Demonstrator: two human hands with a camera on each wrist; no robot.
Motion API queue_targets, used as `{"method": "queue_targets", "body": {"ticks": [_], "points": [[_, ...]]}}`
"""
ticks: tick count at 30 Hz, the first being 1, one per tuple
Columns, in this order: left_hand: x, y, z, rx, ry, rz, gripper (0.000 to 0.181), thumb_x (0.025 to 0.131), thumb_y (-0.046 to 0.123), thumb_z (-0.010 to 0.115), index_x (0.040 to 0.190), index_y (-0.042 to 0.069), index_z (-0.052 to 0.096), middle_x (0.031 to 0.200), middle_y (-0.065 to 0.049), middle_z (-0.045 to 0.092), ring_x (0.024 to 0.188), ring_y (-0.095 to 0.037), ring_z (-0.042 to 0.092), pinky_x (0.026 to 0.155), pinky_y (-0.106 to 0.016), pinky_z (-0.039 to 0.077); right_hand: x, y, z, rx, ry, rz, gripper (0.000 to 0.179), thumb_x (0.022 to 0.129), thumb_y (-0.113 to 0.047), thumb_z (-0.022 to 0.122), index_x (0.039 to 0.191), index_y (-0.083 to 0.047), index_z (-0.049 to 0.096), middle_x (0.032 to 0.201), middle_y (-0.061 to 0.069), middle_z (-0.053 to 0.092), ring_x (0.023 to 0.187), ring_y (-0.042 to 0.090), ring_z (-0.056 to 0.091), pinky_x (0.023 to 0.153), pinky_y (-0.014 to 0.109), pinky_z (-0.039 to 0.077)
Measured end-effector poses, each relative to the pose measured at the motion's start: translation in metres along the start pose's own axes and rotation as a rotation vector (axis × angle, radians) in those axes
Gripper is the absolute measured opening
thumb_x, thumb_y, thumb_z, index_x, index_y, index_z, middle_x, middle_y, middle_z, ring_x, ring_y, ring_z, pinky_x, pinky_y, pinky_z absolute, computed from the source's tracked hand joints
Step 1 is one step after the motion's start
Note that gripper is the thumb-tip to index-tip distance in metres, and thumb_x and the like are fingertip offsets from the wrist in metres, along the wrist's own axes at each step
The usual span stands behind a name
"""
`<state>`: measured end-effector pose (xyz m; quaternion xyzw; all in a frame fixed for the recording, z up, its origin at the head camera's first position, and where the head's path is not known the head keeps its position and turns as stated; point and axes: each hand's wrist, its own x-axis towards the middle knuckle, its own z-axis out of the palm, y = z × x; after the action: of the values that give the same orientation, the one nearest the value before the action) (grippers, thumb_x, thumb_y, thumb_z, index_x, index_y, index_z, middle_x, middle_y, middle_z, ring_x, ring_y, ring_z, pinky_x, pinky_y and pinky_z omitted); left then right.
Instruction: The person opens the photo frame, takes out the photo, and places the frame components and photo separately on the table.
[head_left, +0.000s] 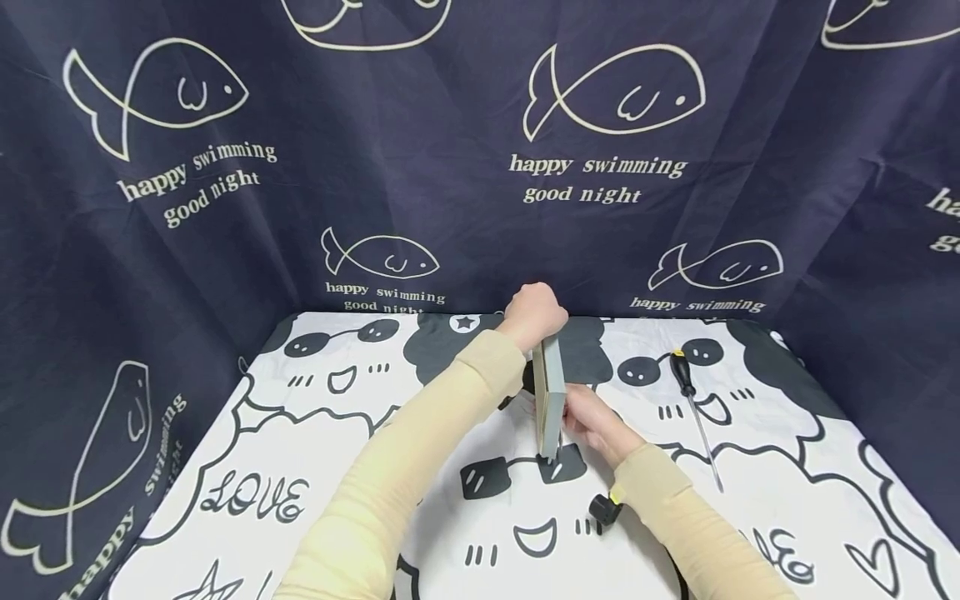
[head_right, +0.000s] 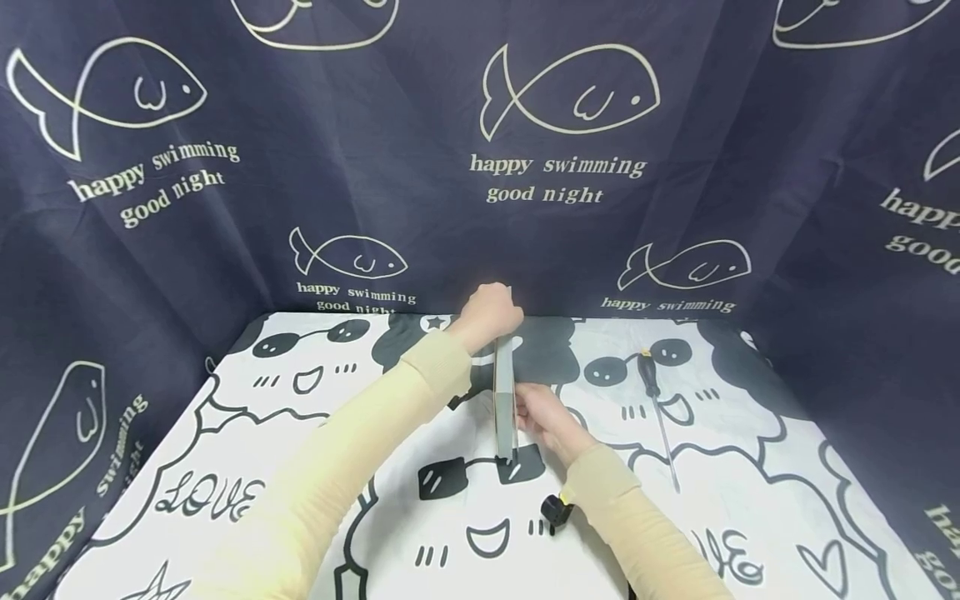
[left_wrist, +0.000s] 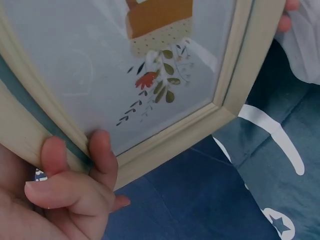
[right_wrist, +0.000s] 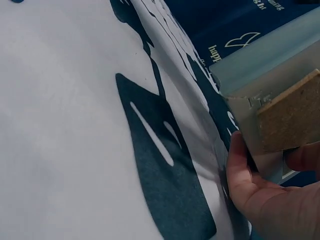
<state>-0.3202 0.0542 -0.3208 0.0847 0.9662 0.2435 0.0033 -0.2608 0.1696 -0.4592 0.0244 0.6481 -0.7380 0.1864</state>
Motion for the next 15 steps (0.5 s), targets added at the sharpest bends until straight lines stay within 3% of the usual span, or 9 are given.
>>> {"method": "queue_targets", "body": {"ticks": [4,7,11,15], "points": [[-0.001,-0.005,0.0,0.017,0.009,0.017,0.015,0.084,0.023,0.056,0.075,0.012,0.061,0.069,-0.003,0.057,0.059,-0.017,0.056,0.047,-0.027,0.041,-0.003,-0.001,-0.002,-0.035,-0.007,0.002,0.032,0.09,-0.001,0.039,0.062,-0.015,0.045,0.057,-0.006,0.043,0.055,0.006,0.044,0.055,0.019,0.04],[-0.003,-0.008,0.0,-0.024,0.019,0.033,0.015,0.084,0.021,0.054,0.074,0.013,0.059,0.065,-0.003,0.053,0.054,-0.017,0.054,0.044,-0.026,0.041,-0.005,-0.003,-0.005,-0.053,-0.017,-0.005,0.032,0.093,-0.004,0.038,0.063,-0.014,0.044,0.058,-0.005,0.038,0.055,0.007,0.04,0.056,0.02,0.039],[-0.005,-0.013,-0.001,-0.08,0.022,0.027,0.025,0.085,0.02,0.052,0.06,0.016,0.049,0.052,0.001,0.043,0.044,-0.015,0.046,0.038,-0.025,0.036,-0.008,-0.009,-0.01,-0.065,-0.049,-0.027,0.029,0.098,-0.007,0.035,0.072,-0.011,0.047,0.061,-0.005,0.035,0.054,0.008,0.036,0.056,0.021,0.038],[-0.006,-0.017,-0.004,-0.069,0.031,0.02,0.035,0.086,0.022,0.05,0.053,0.018,0.039,0.047,0.004,0.034,0.041,-0.013,0.039,0.037,-0.025,0.033,-0.011,-0.016,-0.013,-0.092,-0.057,-0.037,0.022,0.097,-0.005,0.033,0.087,-0.005,0.052,0.063,-0.006,0.034,0.056,0.005,0.034,0.057,0.021,0.038]]}}
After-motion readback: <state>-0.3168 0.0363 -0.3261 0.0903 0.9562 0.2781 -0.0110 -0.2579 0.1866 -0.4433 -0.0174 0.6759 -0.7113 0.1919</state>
